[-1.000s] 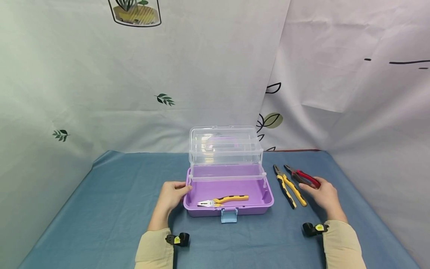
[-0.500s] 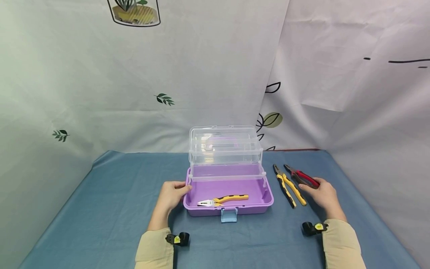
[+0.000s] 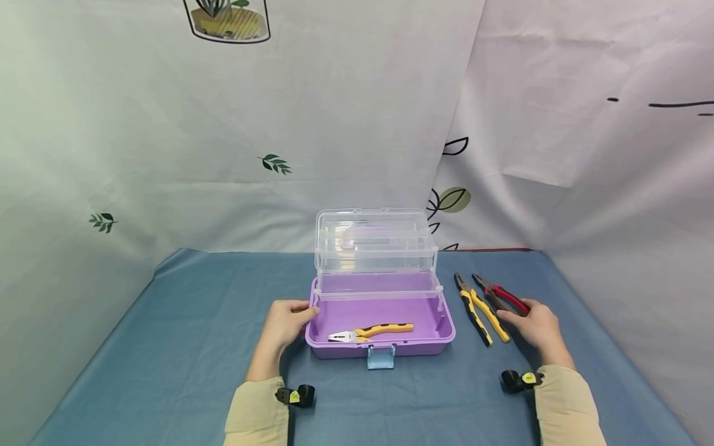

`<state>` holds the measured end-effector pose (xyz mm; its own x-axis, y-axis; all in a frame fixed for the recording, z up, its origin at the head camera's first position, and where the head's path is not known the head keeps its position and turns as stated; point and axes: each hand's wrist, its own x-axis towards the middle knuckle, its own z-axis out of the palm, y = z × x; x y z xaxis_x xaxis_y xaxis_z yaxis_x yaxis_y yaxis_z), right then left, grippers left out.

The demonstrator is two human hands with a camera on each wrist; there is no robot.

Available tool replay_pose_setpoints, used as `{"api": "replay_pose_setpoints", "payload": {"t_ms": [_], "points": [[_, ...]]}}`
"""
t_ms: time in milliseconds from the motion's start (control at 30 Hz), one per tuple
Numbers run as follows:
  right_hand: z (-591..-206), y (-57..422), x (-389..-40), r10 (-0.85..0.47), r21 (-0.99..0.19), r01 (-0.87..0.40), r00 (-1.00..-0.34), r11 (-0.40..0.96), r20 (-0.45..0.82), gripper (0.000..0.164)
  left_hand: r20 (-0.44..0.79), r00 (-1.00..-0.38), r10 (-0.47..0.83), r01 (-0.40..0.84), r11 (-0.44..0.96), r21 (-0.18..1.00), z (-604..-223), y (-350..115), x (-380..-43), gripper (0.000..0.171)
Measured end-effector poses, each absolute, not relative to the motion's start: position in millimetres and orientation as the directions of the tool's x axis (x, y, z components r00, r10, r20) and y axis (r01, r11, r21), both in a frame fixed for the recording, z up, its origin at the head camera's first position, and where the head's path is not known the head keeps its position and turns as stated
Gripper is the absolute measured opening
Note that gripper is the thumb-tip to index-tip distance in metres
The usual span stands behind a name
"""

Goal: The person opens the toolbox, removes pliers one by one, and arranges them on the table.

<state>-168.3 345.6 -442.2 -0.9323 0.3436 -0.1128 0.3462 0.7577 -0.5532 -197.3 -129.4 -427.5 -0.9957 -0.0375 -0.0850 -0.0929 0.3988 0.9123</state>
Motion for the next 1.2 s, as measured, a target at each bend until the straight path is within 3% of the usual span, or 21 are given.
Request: {"api": "replay_pose_setpoints", "payload": {"t_ms": [967,1200], "points": [[-434.9,341.2,-170.1,0.392,-0.516,0.435,-0.899,0.738,-0.197,0.085,-0.101,-0.994,-0.043,-0.11,0.375,0.921,-431.0,-129.8,-199.5,0.031],[-433.2,341.0,-167.8,0.36,-0.514,0.408,-0.912,0.755,-0.196,0.078,-0.098,-0.994,-0.042,-0.106,0.373,0.922,-430.3,-130.0,-199.3,0.031]]}}
